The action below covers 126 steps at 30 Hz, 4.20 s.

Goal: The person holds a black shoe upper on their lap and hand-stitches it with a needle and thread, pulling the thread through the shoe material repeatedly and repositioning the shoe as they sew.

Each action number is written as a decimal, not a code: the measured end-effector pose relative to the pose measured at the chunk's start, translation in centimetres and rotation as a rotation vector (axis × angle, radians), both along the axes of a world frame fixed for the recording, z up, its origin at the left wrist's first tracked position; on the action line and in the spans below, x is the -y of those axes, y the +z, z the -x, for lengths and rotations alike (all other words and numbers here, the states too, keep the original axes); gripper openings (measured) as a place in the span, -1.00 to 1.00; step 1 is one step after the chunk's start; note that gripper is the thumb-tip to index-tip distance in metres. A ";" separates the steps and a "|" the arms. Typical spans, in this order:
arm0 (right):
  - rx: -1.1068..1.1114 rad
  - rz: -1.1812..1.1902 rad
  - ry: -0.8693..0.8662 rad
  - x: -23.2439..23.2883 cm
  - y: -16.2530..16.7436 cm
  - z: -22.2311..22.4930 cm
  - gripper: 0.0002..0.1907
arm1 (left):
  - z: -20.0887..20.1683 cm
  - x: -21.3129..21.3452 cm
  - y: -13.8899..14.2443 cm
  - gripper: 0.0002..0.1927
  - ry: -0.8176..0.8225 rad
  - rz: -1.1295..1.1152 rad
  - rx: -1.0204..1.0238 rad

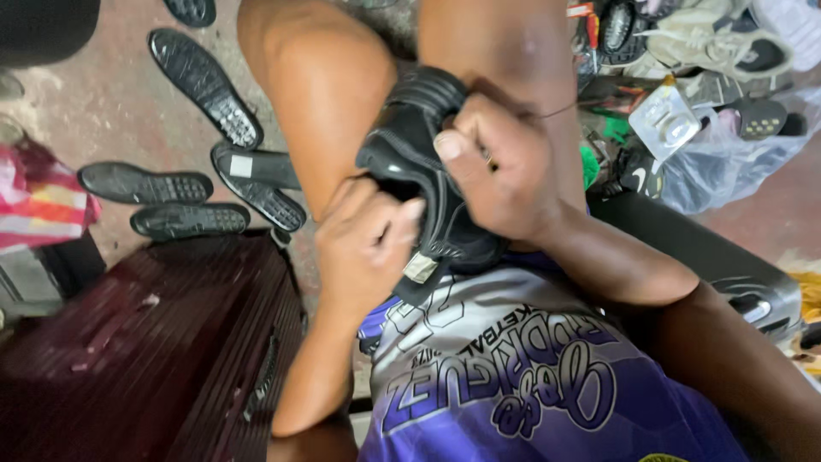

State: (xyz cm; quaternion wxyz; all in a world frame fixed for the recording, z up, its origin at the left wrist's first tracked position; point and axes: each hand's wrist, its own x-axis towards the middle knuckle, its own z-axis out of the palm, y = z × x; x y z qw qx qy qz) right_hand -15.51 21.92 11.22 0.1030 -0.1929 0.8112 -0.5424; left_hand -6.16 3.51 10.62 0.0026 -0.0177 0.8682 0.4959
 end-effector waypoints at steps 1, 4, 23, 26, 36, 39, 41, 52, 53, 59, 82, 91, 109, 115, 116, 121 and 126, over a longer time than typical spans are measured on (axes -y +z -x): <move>-0.023 0.039 0.038 -1.2 0.0 0.4 -0.76 | -0.3 0.4 0.3 -0.84 0.020 -0.085 0.013; -0.058 0.144 -0.013 -5.4 0.3 0.8 -0.81 | -1.3 2.1 1.2 -0.93 0.159 -0.066 -0.053; -0.083 -0.196 0.162 -8.4 1.3 -2.5 -0.69 | 1.6 -3.6 0.8 -0.91 0.108 -0.548 0.283; -0.090 -0.227 0.173 -8.0 1.8 -2.2 -0.67 | 1.6 -3.6 1.0 -0.89 0.113 -0.520 0.284; -0.336 -0.673 0.457 -5.7 5.6 0.3 -0.67 | 1.4 -3.0 -1.0 -0.71 0.062 -0.354 0.034; -0.344 -0.756 0.555 -3.8 6.3 1.1 -0.65 | 1.3 -2.9 -1.5 -0.59 0.114 -0.351 0.064; -0.357 -0.783 0.582 -2.7 6.2 1.4 -0.56 | 1.6 -2.8 -1.3 -0.64 0.114 -0.369 0.064; -0.308 -0.572 0.524 -4.8 3.9 2.6 -0.87 | 0.2 -1.3 1.2 -0.88 -0.011 -0.043 -0.091; -0.242 -0.538 0.509 -5.0 3.8 2.6 -0.85 | -0.6 -1.0 0.8 -0.87 -0.028 0.007 -0.080; -0.134 -0.495 0.456 -6.2 2.8 1.8 -0.93 | -3.2 1.4 -1.3 -0.97 0.346 -1.129 0.116; -0.462 -0.618 0.487 -5.0 4.6 0.8 -0.86 | 1.8 -1.8 -0.5 -0.89 -0.037 -0.079 0.110; -0.624 -0.891 0.576 -5.2 3.9 0.9 -0.76 | 1.6 -2.2 -0.5 -0.88 -0.028 -0.039 0.096; -0.563 -0.899 0.393 -15.4 1.8 2.2 -0.42 | 0.8 -5.2 5.3 -0.78 0.058 0.114 -0.266; -0.631 -0.893 0.381 -13.0 4.1 2.3 -0.47 | 4.6 -7.8 5.4 -0.81 -0.230 0.276 -0.283; -0.652 -0.966 0.369 -12.9 4.2 2.4 -0.47 | 5.0 -8.0 5.1 -0.85 -0.268 0.279 -0.261; -0.602 -0.421 0.526 -12.6 2.2 2.9 -0.64 | 4.6 -7.6 3.9 -0.91 -0.231 0.071 -0.195; -0.523 -0.329 0.334 -12.5 -0.2 1.1 -0.57 | 2.8 -9.4 3.8 -0.81 0.052 -0.127 -0.119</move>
